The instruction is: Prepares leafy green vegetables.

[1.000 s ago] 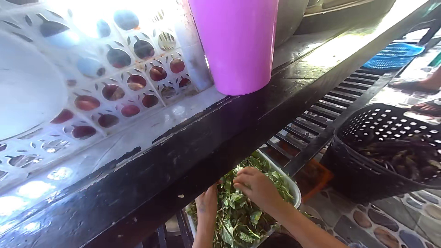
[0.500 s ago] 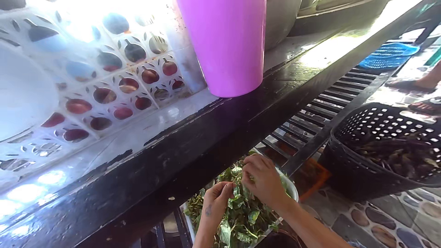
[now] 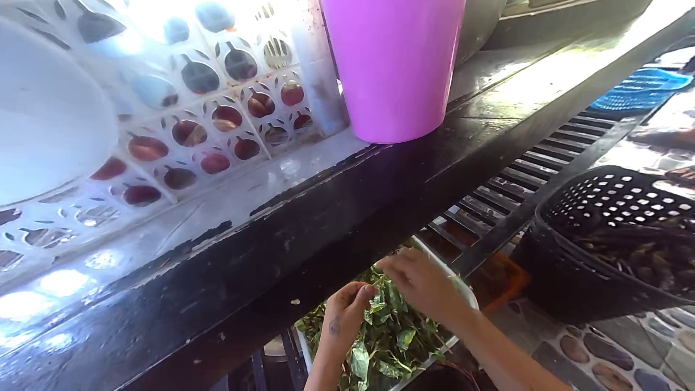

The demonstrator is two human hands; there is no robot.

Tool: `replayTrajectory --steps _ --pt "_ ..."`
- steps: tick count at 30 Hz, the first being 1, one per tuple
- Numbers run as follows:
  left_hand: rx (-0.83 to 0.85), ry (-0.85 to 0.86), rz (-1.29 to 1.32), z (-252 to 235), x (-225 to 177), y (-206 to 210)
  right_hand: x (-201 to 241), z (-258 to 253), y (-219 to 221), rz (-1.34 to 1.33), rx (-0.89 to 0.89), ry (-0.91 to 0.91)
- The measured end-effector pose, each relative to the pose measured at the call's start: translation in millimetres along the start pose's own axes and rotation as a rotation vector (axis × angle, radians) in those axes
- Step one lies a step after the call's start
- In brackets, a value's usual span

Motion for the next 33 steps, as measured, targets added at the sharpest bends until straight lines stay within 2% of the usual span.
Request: replayTrajectory --steps 2,4,6,7,9,11,12,14,16,19,22,24,27,30,33 --pt "-0.029 -0.005 0.012 -0.9 1.7 -3.6 10.1 9.1 24.4 0.185 0.072 -0.129" --pt "-0.048 0.006 0.011 -1.1 2.8 -6.0 17.0 12.2 31.8 0.254 0.031 -0.212" --pt "-0.038 0.026 0.007 -0.9 1.8 -2.8 15.7 10.1 30.7 0.237 -0.049 -0.188" --pt "-0.022 0.029 0.015 -0.1 0.1 0.7 11.3 8.3 28.2 0.164 -0.075 -0.101" --pt "0.014 0.033 0.06 3.1 -3.9 10.7 -5.8 7.1 22.1 -0.201 -0.072 0.231" --pt "0.073 0.055 0.068 6.8 -9.3 21.5 -24.8 12.5 16.0 -0.732 -0.198 0.529" --pt "0.089 0.065 0.051 8.2 -10.8 25.6 -32.6 14.1 9.9 -0.927 -0.314 0.603" --pt "0.081 0.073 0.034 9.7 -11.4 27.1 -39.6 13.0 -7.6 -1.034 -0.425 0.631" --pt "0.016 0.079 0.033 7.4 -10.3 17.3 -35.1 6.8 -18.8 -0.849 -0.299 0.61" --pt "-0.137 0.015 0.072 0.7 0.3 -4.4 -36.7 0.1 -10.0 -0.427 0.097 0.572" --pt "-0.284 -0.103 0.155 0.0 14.1 -21.4 -60.8 8.8 -17.8 0.04 0.226 0.577" --pt "-0.333 -0.145 0.19 0.9 17.2 -26.9 -73.7 24.5 -22.1 0.331 0.412 0.715" --pt "-0.346 -0.134 0.254 0.7 18.0 -29.1 -82.5 55.9 -9.0 0.543 0.713 0.923" --pt "-0.332 -0.175 0.419 10.4 23.8 -36.2 -83.1 67.9 7.8 0.577 0.785 0.919" --pt "-0.327 -0.3 0.647 36.8 24.3 -61.0 -88.7 56.0 -3.6 0.498 0.658 0.852"
Point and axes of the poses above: each hand's wrist, its own z-axis away from the middle knuckle, its own y-axis out of the palm, x = y × z, the point moved 9 cm from there along -z, towards the middle knuckle, and after that the axes turned 11 degrees about -z, right-handed, at the moved point
